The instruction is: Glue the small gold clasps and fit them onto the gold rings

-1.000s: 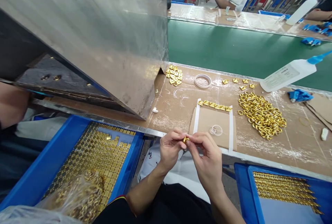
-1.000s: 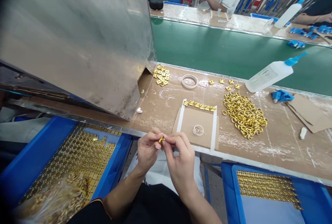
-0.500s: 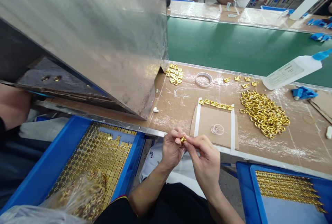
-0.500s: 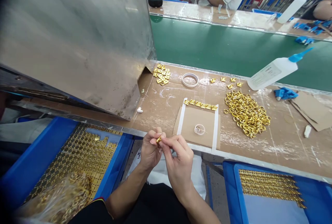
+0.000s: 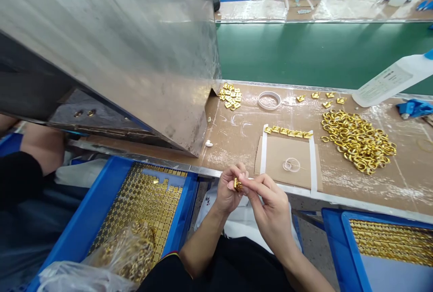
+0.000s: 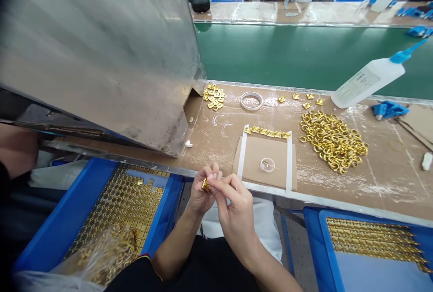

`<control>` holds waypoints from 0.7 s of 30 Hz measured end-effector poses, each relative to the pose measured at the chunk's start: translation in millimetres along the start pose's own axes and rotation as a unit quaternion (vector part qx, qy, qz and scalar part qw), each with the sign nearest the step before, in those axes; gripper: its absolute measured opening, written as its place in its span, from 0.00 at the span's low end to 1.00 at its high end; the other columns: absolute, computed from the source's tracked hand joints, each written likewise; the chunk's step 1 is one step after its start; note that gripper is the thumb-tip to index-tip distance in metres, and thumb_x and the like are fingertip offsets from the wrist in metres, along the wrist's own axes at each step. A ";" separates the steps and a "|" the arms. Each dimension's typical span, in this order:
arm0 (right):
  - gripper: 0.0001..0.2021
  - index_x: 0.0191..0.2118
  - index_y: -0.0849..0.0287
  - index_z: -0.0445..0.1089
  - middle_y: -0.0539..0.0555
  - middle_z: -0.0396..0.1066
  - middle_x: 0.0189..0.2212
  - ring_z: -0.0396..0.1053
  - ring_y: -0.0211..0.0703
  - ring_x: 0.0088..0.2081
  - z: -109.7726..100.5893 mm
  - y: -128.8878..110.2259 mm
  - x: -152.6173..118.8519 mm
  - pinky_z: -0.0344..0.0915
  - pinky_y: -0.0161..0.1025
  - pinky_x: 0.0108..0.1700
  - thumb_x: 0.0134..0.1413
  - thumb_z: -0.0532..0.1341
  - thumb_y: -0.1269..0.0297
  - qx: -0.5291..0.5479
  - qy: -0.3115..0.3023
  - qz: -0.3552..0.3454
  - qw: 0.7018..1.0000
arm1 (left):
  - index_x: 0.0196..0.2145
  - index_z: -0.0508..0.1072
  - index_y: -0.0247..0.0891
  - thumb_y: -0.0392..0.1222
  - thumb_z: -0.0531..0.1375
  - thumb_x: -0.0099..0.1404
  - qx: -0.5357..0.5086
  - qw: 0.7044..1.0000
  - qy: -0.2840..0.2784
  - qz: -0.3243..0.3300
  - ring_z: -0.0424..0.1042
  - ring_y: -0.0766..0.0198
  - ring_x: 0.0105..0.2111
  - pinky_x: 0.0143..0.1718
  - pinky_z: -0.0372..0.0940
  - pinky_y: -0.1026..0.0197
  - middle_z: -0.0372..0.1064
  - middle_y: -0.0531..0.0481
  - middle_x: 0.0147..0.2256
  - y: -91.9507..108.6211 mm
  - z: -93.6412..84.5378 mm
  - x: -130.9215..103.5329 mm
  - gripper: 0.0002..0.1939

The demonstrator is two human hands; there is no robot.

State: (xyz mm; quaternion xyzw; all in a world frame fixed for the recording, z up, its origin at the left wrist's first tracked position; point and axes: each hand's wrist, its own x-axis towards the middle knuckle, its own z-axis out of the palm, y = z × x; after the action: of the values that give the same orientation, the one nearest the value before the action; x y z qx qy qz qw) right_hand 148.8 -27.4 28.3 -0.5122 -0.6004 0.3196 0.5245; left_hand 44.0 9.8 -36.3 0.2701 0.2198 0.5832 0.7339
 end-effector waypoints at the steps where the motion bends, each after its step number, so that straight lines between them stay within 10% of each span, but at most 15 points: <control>1: 0.15 0.48 0.48 0.81 0.50 0.71 0.30 0.71 0.39 0.30 -0.1 -0.2 0.0 0.72 0.35 0.33 0.65 0.61 0.74 -0.005 -0.003 0.003 1.000 | 0.24 0.67 0.36 0.65 0.74 0.48 0.008 1.000 0.001 -0.001 0.51 0.75 0.20 0.18 0.50 0.70 0.57 0.57 0.27 0.2 -0.3 -0.4 0.30; 21: 0.09 0.42 0.56 0.76 0.52 0.77 0.35 0.77 0.39 0.36 11.8 4.7 -1.5 0.76 0.32 0.39 0.63 0.63 0.77 0.003 0.056 -0.031 0.998 | 0.22 0.68 0.36 0.56 0.76 0.51 -0.088 0.985 0.084 -0.121 0.61 0.69 0.28 0.33 0.65 0.67 0.59 0.55 0.27 22.0 24.1 -11.6 0.26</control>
State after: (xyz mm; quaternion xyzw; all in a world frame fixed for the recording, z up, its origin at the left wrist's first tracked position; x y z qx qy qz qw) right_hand 138.7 -25.7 20.6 -0.5092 -0.5845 0.2758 0.5683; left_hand 40.5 -1.1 -3.6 0.1261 0.2593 0.5275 0.7991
